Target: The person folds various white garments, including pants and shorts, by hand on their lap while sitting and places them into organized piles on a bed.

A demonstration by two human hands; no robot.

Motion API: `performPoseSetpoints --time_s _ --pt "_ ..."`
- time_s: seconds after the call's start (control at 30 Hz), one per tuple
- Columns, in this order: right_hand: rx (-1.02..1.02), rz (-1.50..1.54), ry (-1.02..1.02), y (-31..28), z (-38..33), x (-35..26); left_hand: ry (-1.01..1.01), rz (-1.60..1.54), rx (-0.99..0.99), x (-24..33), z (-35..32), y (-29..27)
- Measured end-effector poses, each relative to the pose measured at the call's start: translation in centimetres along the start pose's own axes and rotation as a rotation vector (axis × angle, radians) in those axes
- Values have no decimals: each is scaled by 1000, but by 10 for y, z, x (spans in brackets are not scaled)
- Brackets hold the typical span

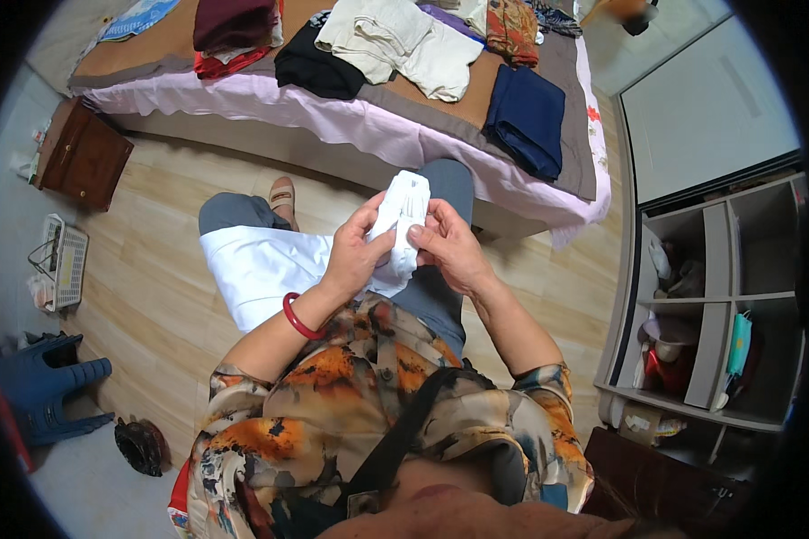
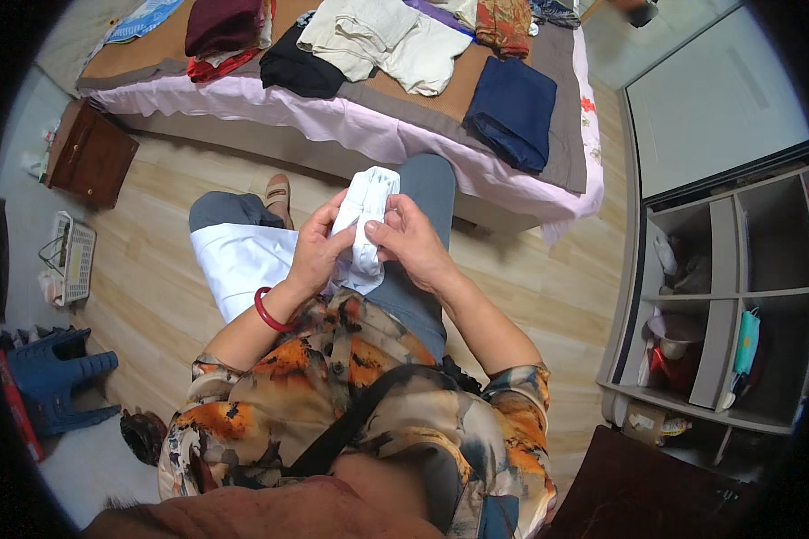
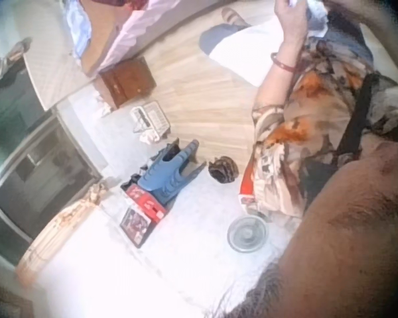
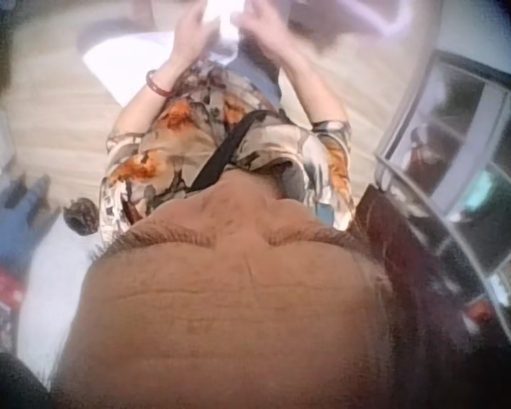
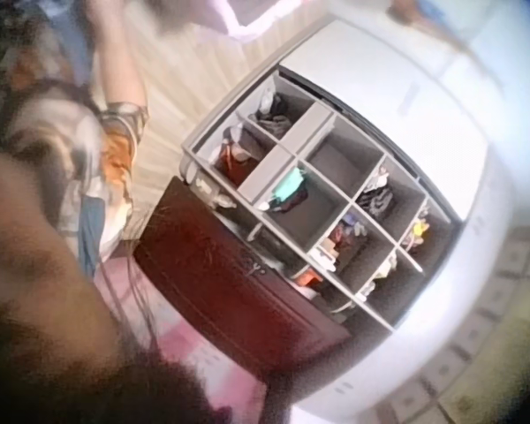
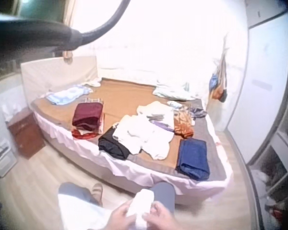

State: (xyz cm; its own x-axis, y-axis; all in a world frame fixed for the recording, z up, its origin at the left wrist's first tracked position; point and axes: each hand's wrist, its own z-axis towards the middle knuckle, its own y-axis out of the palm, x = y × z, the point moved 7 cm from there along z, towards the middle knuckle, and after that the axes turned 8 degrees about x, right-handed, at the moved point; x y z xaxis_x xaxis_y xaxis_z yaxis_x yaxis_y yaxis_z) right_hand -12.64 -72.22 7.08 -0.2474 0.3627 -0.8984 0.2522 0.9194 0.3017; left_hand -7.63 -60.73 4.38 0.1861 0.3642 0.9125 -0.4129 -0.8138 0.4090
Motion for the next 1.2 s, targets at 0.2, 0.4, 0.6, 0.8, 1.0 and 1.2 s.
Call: performPoseSetpoints --time_s 0.2,0.4,0.6,0.8,1.0,1.2 --pt "-90 8 -20 3 -2 -3 96 5 -26 13 -13 -1" --pt "-4 -840 -1030 32 -24 -87 166 -28 -105 40 -18 5" --pt "-386 -803 -904 50 -9 -110 116 -179 -129 64 -14 8" --pt "-425 -1006 -644 69 16 -129 49 -164 -103 93 -2 4" --pt "-350 -1126 -924 135 10 -184 305 -36 -5 164 15 -16" --pt "-300 -1597 -1298 208 12 -249 684 261 114 251 20 -19"
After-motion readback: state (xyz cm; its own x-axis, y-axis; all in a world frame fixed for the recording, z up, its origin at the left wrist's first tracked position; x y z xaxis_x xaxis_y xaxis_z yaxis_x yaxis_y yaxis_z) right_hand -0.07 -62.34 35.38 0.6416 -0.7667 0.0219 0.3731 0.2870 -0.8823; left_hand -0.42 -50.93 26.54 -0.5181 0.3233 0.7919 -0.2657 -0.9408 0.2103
